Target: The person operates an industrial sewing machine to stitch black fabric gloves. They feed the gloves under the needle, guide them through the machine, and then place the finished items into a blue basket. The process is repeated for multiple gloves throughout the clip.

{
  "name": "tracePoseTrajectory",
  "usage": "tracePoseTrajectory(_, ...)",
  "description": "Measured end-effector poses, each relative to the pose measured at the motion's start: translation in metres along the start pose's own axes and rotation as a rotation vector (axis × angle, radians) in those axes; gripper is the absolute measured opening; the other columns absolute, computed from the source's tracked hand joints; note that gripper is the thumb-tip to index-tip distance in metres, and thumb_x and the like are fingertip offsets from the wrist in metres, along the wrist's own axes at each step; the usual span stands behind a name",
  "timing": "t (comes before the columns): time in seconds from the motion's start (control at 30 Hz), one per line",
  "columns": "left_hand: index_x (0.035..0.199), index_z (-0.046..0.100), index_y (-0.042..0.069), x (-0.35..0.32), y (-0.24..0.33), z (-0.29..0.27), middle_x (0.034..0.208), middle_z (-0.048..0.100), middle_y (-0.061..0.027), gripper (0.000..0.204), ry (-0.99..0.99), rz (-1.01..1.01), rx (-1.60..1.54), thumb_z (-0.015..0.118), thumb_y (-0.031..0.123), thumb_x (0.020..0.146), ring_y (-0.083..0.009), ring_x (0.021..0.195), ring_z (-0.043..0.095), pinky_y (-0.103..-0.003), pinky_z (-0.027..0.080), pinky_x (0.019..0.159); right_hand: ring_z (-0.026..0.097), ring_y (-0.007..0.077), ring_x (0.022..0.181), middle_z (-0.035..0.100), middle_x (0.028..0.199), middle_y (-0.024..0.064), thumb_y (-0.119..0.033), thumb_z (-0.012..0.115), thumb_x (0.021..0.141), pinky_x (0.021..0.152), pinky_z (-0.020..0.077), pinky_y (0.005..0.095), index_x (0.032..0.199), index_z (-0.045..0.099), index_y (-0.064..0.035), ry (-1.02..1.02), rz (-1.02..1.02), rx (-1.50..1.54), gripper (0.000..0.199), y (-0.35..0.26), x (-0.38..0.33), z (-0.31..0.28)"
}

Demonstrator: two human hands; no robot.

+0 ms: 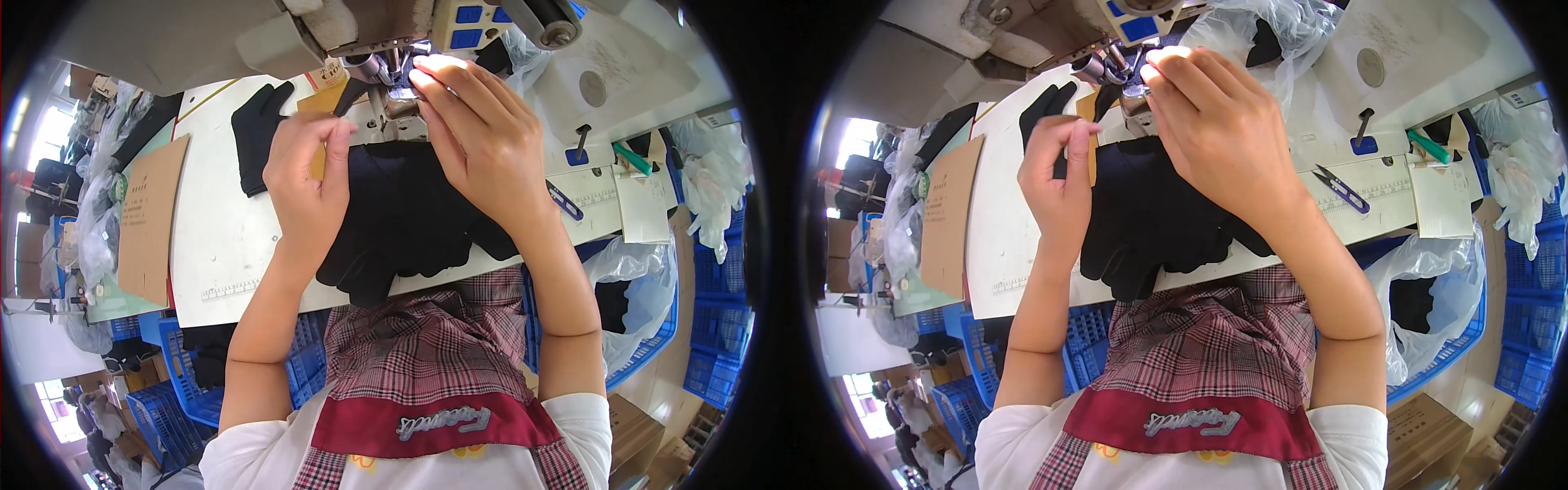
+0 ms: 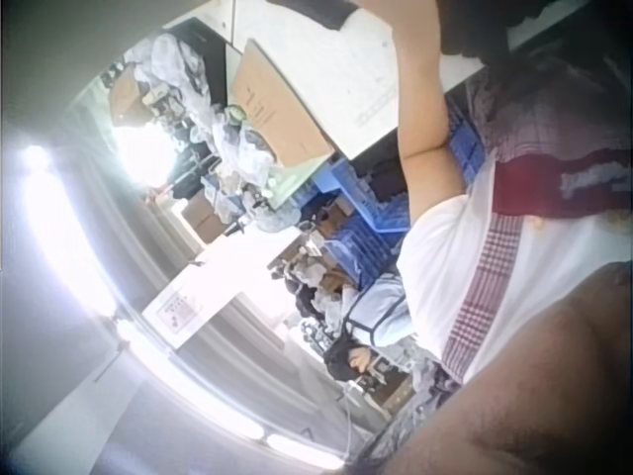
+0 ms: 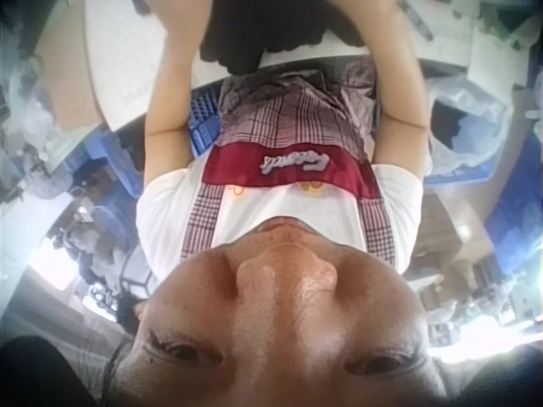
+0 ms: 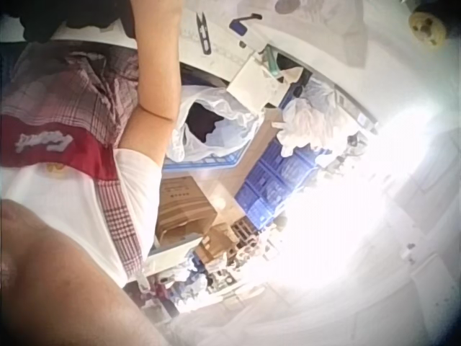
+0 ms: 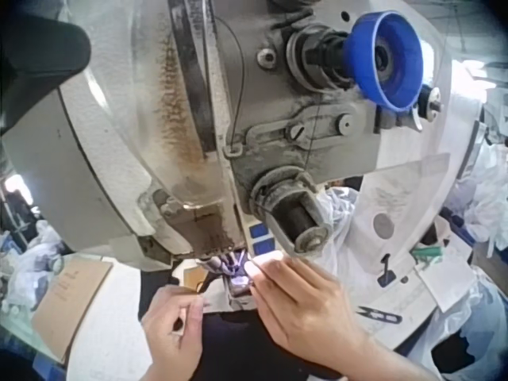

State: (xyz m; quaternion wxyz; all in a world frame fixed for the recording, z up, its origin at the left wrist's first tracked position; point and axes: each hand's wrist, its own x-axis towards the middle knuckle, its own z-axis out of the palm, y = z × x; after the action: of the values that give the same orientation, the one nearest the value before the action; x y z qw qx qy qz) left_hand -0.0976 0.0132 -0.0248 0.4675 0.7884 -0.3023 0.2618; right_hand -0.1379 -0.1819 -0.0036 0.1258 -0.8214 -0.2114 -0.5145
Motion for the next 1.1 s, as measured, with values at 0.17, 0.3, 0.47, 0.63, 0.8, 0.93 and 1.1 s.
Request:
tracePoseTrajectory(0.17,0.100,0.074,0.000,0.016,-0.007,-0.001,0.096,0.072,-0.0087,0.045,-0.238,-0.543,-0.278,0.050,0.038,0.103,-0.0228,0.096,0.058,-0.036,0.041,0.088,0.064,0.0248,0.091,0.063,0.098,0.0067,-0.001,0.069,0.077,0.079,0.0544,0.0352,0.098,0.065,0.0025,-0.004,0.000,-0.004,0.021,0.001,0.000,0.001)
tracePoseTrajectory(0.3,0.110,0.066,0.001,0.039,-0.019,0.021,0.105,0.067,-0.0096,0.034,-0.080,-0.807,-0.824,0.054,0.031,0.101,-0.0209,0.098,0.058,-0.034,0.041,0.091,0.065,0.0264,0.092,0.063,0.099,0.0078,0.000,0.068,0.077,0.080,0.0543,0.0365,0.099,0.065,0.0023,-0.030,0.036,0.035,0.022,-0.002,0.000,0.001)
tracePoseTrajectory(0.47,0.107,0.060,-0.001,0.080,-0.017,0.044,0.107,0.062,-0.0165,0.017,0.279,-0.895,-0.918,0.051,0.011,0.098,-0.0263,0.095,0.060,-0.041,0.048,0.088,0.064,0.0316,0.096,0.065,0.106,0.0112,-0.002,0.068,0.082,0.083,0.0527,0.0395,0.105,0.066,0.0018,-0.043,0.117,0.110,0.024,0.000,-0.015,-0.021)
tracePoseTrajectory(0.63,0.118,0.061,-0.007,0.085,-0.097,-0.028,0.106,0.068,-0.0084,0.034,0.218,-0.526,-0.569,0.060,0.019,0.096,-0.0156,0.094,0.062,-0.028,0.049,0.085,0.063,0.0335,0.096,0.065,0.108,0.0138,-0.010,0.071,0.084,0.082,0.0515,0.0408,0.110,0.066,0.0022,-0.302,0.340,0.032,0.029,-0.004,-0.036,-0.060)
tracePoseTrajectory(0.8,0.127,0.060,-0.006,0.027,-0.198,-0.075,0.116,0.068,-0.0205,0.041,-0.045,-0.618,0.206,0.060,0.022,0.096,-0.0241,0.105,0.065,-0.034,0.048,0.095,0.059,0.0324,0.100,0.062,0.108,0.0140,-0.033,0.074,0.084,0.084,0.0501,0.0415,0.118,0.064,0.0028,-0.496,0.429,-0.213,0.050,-0.019,-0.049,-0.063)
tracePoseTrajectory(0.93,0.128,0.060,-0.003,-0.030,-0.227,-0.048,0.117,0.064,-0.0262,0.042,0.128,-0.445,0.478,0.059,0.024,0.096,-0.0393,0.112,0.058,-0.042,0.043,0.101,0.058,0.0327,0.101,0.058,0.110,0.0144,-0.037,0.074,0.084,0.084,0.0494,0.0423,0.122,0.061,0.0025,-0.551,0.561,-0.263,0.056,-0.021,-0.054,-0.057)
tracePoseTrajectory(1.1,0.145,0.046,0.008,-0.027,-0.174,-0.032,0.141,0.046,-0.0292,0.081,-0.026,-0.402,0.729,0.070,0.053,0.083,-0.0434,0.127,0.047,-0.047,0.039,0.105,0.057,0.0345,0.101,0.056,0.107,0.0149,-0.034,0.076,0.082,0.083,0.0485,0.0439,0.116,0.060,0.0011,-0.511,0.606,-0.288,0.051,-0.029,-0.049,-0.058)
